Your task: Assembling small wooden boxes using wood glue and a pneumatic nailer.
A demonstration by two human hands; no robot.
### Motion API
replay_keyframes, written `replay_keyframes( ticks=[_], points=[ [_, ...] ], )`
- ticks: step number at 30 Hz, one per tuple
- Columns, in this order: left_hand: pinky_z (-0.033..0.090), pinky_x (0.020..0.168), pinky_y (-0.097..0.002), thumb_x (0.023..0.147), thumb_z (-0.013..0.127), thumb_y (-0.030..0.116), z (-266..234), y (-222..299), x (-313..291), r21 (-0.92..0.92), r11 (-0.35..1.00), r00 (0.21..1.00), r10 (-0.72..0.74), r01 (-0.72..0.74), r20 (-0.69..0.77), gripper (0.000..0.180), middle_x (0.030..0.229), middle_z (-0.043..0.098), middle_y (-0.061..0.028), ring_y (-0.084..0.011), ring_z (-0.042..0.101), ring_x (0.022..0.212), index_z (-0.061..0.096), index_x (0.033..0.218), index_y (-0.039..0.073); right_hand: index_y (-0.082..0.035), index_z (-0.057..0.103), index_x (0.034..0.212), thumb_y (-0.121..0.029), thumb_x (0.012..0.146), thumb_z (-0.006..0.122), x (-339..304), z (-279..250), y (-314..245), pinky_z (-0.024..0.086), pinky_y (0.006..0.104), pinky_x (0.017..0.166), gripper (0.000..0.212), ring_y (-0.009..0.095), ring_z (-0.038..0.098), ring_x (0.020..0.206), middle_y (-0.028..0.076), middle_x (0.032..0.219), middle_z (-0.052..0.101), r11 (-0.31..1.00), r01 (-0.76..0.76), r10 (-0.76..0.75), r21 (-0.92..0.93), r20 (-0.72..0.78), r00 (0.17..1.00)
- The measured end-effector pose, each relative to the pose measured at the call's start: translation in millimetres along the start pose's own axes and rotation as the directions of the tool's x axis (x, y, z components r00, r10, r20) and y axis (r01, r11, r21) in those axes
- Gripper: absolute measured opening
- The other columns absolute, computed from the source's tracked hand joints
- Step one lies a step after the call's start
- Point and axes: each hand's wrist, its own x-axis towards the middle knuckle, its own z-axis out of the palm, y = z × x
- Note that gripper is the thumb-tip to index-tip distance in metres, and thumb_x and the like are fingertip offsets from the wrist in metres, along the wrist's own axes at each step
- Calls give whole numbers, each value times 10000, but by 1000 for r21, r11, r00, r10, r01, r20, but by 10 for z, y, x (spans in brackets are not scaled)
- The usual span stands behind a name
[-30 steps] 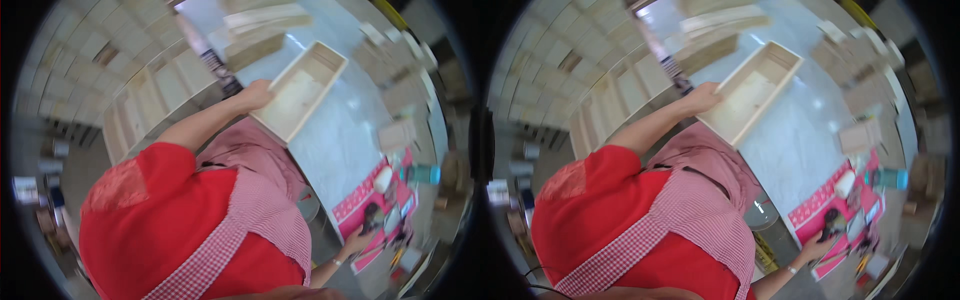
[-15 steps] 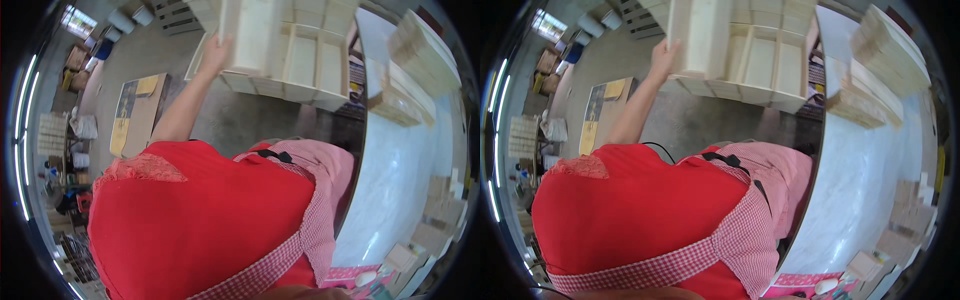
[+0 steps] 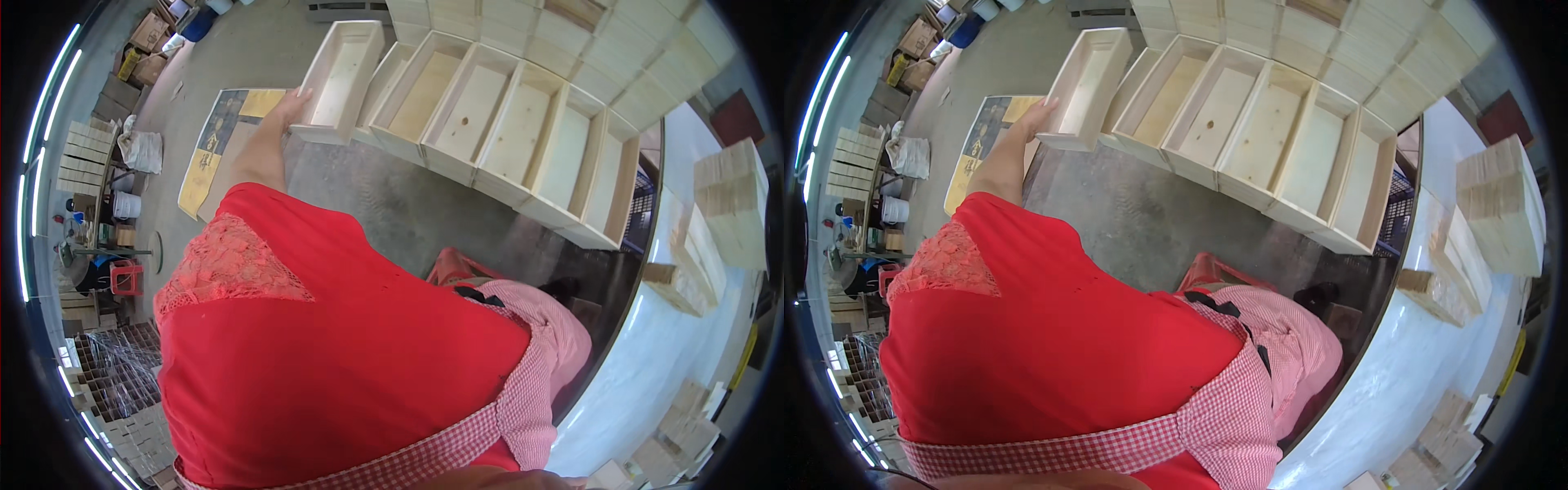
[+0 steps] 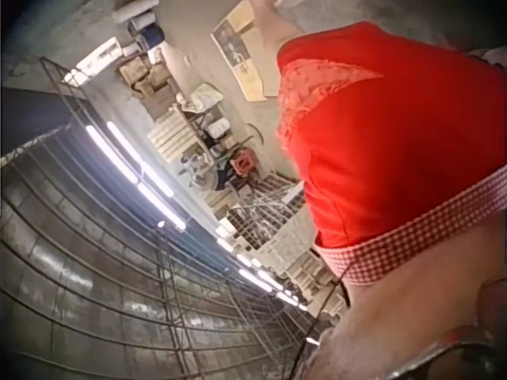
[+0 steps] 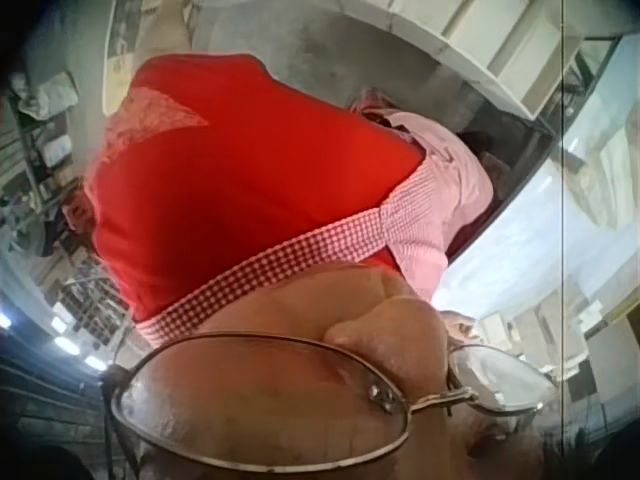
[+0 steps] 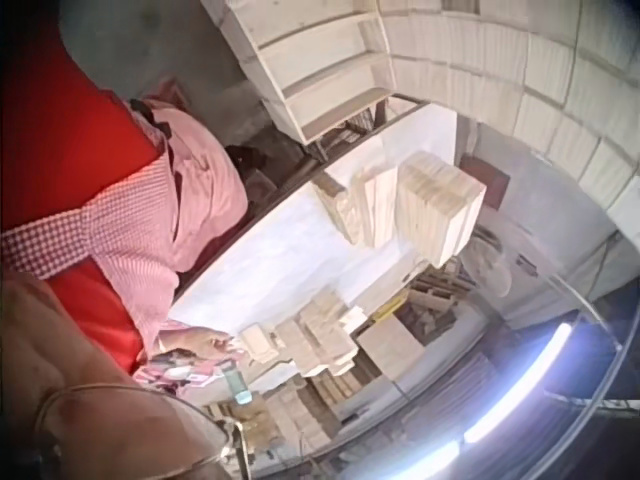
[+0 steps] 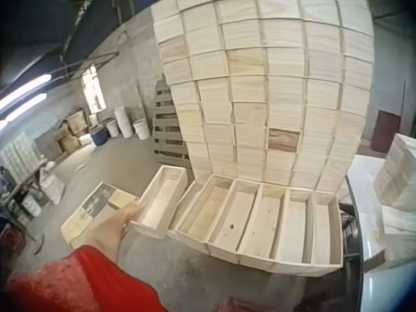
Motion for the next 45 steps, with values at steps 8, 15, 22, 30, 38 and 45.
replay_keyframes(
  ticks=[8,15,22,30,38,45],
  points=[
    [479,958,-382,957,620,428,482,67,685,-21,999,979,32,-28,201,578,1288,616,-73,-203,595,1140,485,1439,139,39,426,1406,-310,975,610,60,35,-568,551,408,793,584,337,661,913,240,1113,640,996,45,-41,-81,50,998],
    [427,1016,-368,959,614,335,755,170,608,88,993,946,46,-78,321,549,1306,603,-83,-196,552,1187,477,1449,127,61,434,1394,-284,992,582,1,75,-613,550,421,819,550,336,663,958,253,1108,650,995,38,-26,-90,133,991],
    [411,1022,-385,940,593,265,941,196,735,365,894,943,153,-260,297,555,1292,605,-106,-224,548,1192,463,1442,70,-30,441,1416,-284,988,602,-84,-28,-985,572,362,847,523,284,645,1028,205,1258,585,992,-64,87,-106,229,970],
    [541,865,-414,933,597,466,129,-295,1606,316,919,971,215,-236,102,573,1082,689,-174,-285,671,991,629,1236,-20,-6,505,1357,-169,958,633,-147,572,-1176,522,308,805,449,182,642,953,136,1063,673,957,-226,174,179,266,948],
    [472,806,-458,997,482,275,2414,1308,46,613,517,624,780,-598,-50,376,964,650,-273,-400,618,885,613,980,-77,67,471,1346,-338,828,761,564,843,335,475,428,914,719,323,592,1078,207,1178,603,922,-374,324,-98,-332,886],
    [439,742,-377,1014,460,175,4046,2256,-2165,14,338,307,837,-941,452,271,829,569,-154,-256,530,787,580,917,-48,69,487,1298,-604,644,803,1393,1352,936,483,482,942,990,420,584,1102,240,1185,601,630,-691,494,-353,-505,708]
  ],
)
